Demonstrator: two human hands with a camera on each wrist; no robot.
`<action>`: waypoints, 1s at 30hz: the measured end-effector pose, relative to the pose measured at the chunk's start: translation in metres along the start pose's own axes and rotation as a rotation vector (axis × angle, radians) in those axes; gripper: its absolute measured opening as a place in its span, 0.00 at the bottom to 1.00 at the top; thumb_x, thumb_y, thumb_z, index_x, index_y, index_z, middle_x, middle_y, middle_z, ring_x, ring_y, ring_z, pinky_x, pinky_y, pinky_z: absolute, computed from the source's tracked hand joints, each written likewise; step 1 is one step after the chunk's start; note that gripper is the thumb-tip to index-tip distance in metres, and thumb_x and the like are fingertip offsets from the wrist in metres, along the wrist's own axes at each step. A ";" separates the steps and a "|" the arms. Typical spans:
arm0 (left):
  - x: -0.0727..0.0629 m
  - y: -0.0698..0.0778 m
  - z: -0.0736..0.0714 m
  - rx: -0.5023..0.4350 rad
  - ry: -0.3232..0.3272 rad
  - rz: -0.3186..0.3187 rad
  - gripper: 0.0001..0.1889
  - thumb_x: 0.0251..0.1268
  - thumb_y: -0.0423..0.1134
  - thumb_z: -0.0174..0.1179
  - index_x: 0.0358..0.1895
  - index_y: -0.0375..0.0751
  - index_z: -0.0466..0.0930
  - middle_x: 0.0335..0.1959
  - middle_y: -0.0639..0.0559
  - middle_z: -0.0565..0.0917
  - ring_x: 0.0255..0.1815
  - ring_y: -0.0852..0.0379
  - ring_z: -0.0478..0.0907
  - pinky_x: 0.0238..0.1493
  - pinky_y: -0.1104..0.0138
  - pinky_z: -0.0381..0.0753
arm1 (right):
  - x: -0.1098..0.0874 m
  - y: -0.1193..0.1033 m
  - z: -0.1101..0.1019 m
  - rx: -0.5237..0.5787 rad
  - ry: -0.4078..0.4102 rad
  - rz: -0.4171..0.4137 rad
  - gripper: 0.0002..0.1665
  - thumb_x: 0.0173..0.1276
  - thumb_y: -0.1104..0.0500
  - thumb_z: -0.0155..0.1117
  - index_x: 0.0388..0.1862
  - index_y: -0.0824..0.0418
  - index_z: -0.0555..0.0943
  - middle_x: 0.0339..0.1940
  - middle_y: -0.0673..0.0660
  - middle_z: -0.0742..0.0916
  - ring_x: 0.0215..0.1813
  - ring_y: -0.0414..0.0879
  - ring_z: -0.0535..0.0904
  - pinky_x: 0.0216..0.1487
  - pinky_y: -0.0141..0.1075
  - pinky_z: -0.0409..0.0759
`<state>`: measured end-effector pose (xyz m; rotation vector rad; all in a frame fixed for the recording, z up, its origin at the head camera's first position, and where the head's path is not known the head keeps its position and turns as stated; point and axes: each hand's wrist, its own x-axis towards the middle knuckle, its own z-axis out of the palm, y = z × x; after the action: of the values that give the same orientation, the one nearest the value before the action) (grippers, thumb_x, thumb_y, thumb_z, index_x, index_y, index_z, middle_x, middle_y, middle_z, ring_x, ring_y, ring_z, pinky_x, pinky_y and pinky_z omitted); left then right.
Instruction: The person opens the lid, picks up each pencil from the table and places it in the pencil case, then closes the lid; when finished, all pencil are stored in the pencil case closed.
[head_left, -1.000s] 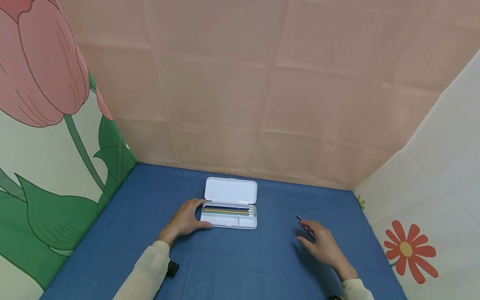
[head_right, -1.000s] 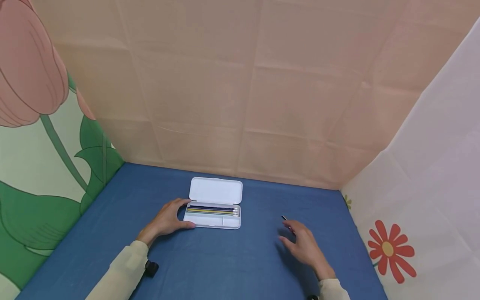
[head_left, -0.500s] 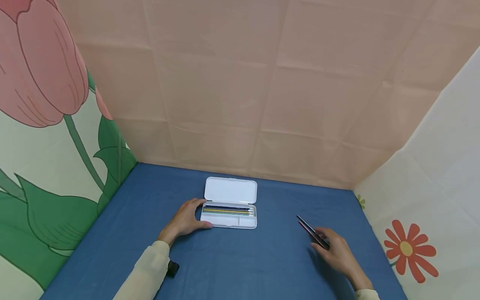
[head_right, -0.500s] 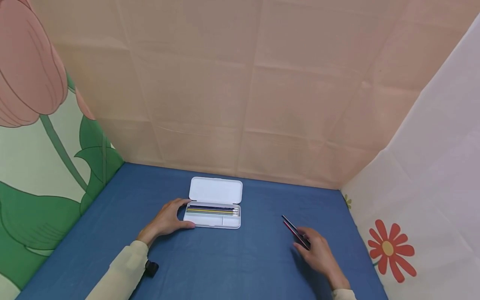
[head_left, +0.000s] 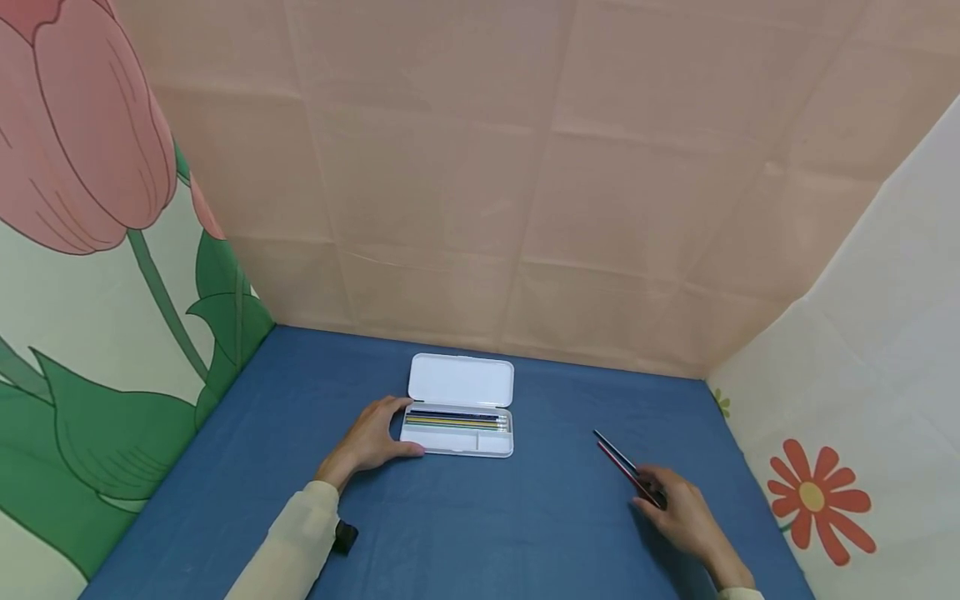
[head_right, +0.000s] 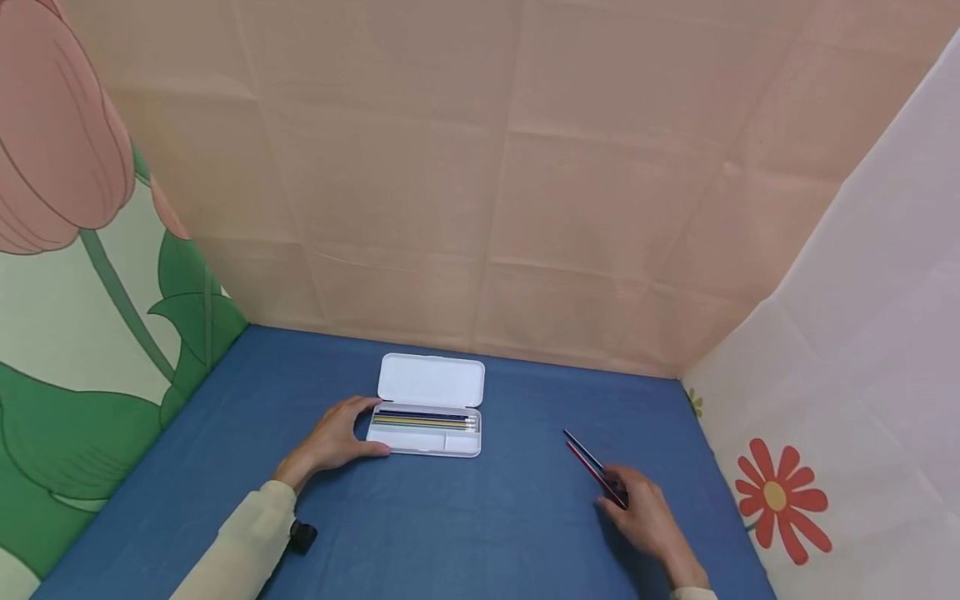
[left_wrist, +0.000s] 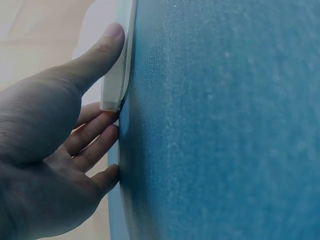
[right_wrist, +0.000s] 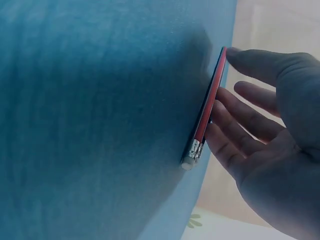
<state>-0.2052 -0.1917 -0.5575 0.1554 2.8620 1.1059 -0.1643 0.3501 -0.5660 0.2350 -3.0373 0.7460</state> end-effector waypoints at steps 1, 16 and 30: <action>0.000 0.000 0.000 0.001 0.000 0.000 0.50 0.60 0.51 0.88 0.83 0.36 0.74 0.82 0.31 0.76 0.83 0.27 0.72 0.83 0.28 0.71 | 0.000 0.000 0.000 0.002 -0.011 0.007 0.28 0.68 0.61 0.85 0.65 0.63 0.87 0.47 0.53 0.92 0.46 0.43 0.85 0.45 0.41 0.86; 0.000 0.000 0.000 0.009 -0.002 -0.005 0.51 0.60 0.52 0.88 0.83 0.36 0.74 0.83 0.30 0.74 0.84 0.26 0.71 0.83 0.27 0.70 | 0.000 -0.002 0.002 0.065 -0.073 0.014 0.20 0.70 0.71 0.78 0.59 0.62 0.90 0.35 0.47 0.89 0.34 0.32 0.79 0.36 0.31 0.81; 0.001 -0.001 0.000 0.002 -0.002 0.002 0.51 0.60 0.52 0.88 0.83 0.36 0.74 0.82 0.31 0.76 0.83 0.27 0.72 0.83 0.28 0.71 | 0.006 -0.015 0.000 0.073 -0.068 -0.027 0.12 0.74 0.69 0.77 0.51 0.56 0.93 0.37 0.48 0.88 0.37 0.34 0.77 0.39 0.31 0.78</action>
<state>-0.2058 -0.1926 -0.5587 0.1594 2.8624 1.1022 -0.1683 0.3362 -0.5589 0.3073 -3.0667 0.8663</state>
